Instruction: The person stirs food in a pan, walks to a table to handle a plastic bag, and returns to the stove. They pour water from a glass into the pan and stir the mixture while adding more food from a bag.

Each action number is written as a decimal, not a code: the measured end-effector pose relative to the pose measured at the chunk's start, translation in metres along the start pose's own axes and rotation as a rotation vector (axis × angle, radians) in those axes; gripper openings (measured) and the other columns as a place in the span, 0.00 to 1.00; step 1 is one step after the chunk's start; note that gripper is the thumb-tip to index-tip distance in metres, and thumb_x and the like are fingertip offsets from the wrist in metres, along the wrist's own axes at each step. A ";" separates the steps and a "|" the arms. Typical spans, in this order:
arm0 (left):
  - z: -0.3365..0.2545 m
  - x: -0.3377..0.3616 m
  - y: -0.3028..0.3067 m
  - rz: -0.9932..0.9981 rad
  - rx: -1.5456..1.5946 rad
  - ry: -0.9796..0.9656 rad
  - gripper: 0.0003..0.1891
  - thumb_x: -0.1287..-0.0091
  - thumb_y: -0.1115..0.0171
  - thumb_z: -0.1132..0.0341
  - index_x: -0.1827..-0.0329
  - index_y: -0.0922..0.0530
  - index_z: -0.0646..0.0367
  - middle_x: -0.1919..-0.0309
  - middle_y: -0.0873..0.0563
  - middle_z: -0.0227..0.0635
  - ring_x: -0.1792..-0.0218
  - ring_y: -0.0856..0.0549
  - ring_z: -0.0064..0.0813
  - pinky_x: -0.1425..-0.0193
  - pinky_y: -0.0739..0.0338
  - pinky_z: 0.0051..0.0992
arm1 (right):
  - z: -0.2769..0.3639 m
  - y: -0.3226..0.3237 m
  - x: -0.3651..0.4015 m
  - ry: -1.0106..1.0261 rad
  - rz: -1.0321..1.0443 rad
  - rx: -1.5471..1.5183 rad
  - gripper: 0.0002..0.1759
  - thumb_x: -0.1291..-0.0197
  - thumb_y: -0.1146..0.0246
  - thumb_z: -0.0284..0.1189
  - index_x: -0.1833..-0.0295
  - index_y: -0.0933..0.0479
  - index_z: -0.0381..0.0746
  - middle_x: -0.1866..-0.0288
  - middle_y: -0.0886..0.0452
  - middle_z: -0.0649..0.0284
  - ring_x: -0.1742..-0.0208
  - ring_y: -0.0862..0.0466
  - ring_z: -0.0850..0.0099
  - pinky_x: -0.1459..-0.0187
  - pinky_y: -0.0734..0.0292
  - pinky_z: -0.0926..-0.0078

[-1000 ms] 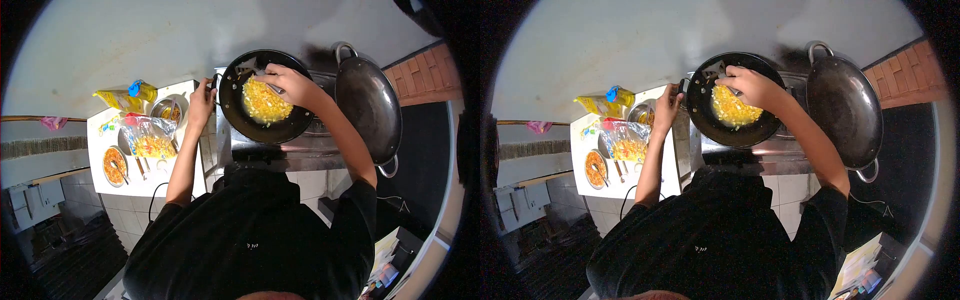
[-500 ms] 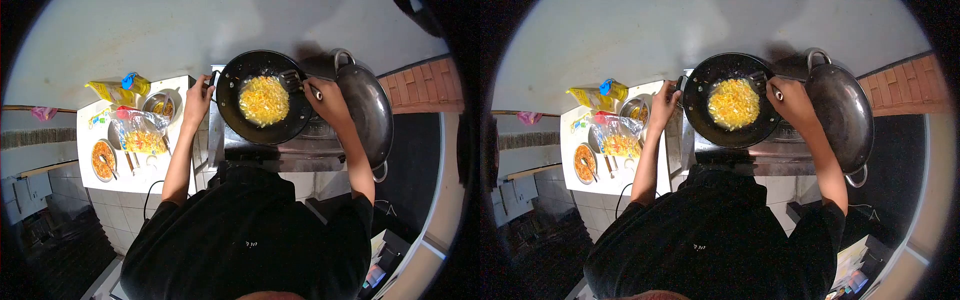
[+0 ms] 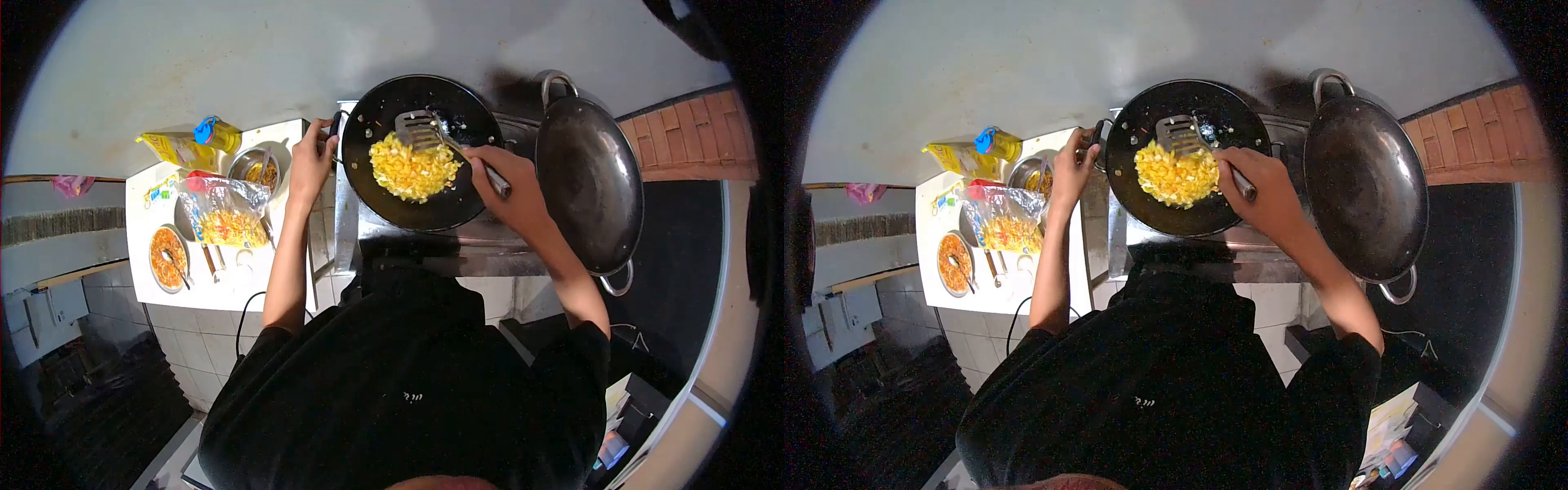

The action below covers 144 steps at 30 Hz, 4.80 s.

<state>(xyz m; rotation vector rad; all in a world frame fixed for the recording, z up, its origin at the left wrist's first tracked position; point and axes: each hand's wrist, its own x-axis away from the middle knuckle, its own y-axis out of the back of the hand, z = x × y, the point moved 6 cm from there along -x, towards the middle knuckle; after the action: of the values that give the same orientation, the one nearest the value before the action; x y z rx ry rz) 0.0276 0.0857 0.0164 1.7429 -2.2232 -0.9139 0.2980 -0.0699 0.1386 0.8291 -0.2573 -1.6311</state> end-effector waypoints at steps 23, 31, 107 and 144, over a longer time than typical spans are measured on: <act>0.004 -0.008 -0.001 0.094 0.063 -0.005 0.15 0.31 0.33 0.72 0.43 0.23 0.59 0.72 0.15 0.47 0.76 0.15 0.41 0.69 0.24 0.35 | -0.117 -0.050 0.025 -0.618 -0.037 -0.265 0.11 0.30 0.39 0.29 0.57 0.16 0.33 0.76 0.17 0.60 0.75 0.17 0.76 0.72 0.23 0.78; 0.002 -0.009 0.003 0.116 0.082 -0.001 0.16 0.31 0.34 0.72 0.42 0.23 0.59 0.72 0.15 0.47 0.75 0.14 0.42 0.68 0.22 0.36 | -0.009 -0.048 0.011 -0.249 -0.077 0.048 0.07 0.32 0.39 0.24 0.55 0.19 0.30 0.72 0.16 0.53 0.75 0.15 0.72 0.71 0.22 0.73; -0.001 -0.004 0.003 0.064 0.021 0.045 0.15 0.29 0.35 0.68 0.41 0.23 0.59 0.75 0.17 0.47 0.75 0.17 0.43 0.66 0.25 0.37 | 0.001 0.014 -0.027 -0.139 -0.008 0.319 0.11 0.34 0.35 0.26 0.50 0.19 0.33 0.61 0.15 0.46 0.66 0.14 0.49 0.64 0.20 0.58; -0.011 0.009 0.008 0.163 -0.028 0.102 0.24 0.30 0.35 0.66 0.30 0.24 0.58 0.58 0.14 0.47 0.66 0.14 0.38 0.55 0.19 0.35 | 0.023 -0.008 0.027 -0.187 -0.107 0.238 0.02 0.39 0.37 0.21 0.61 0.22 0.34 0.69 0.17 0.48 0.69 0.15 0.49 0.68 0.22 0.57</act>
<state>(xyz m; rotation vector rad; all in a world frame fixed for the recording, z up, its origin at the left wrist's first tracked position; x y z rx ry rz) 0.0239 0.0739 0.0274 1.5333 -2.2363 -0.7980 0.2772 -0.0993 0.1406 0.8815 -0.5550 -1.8046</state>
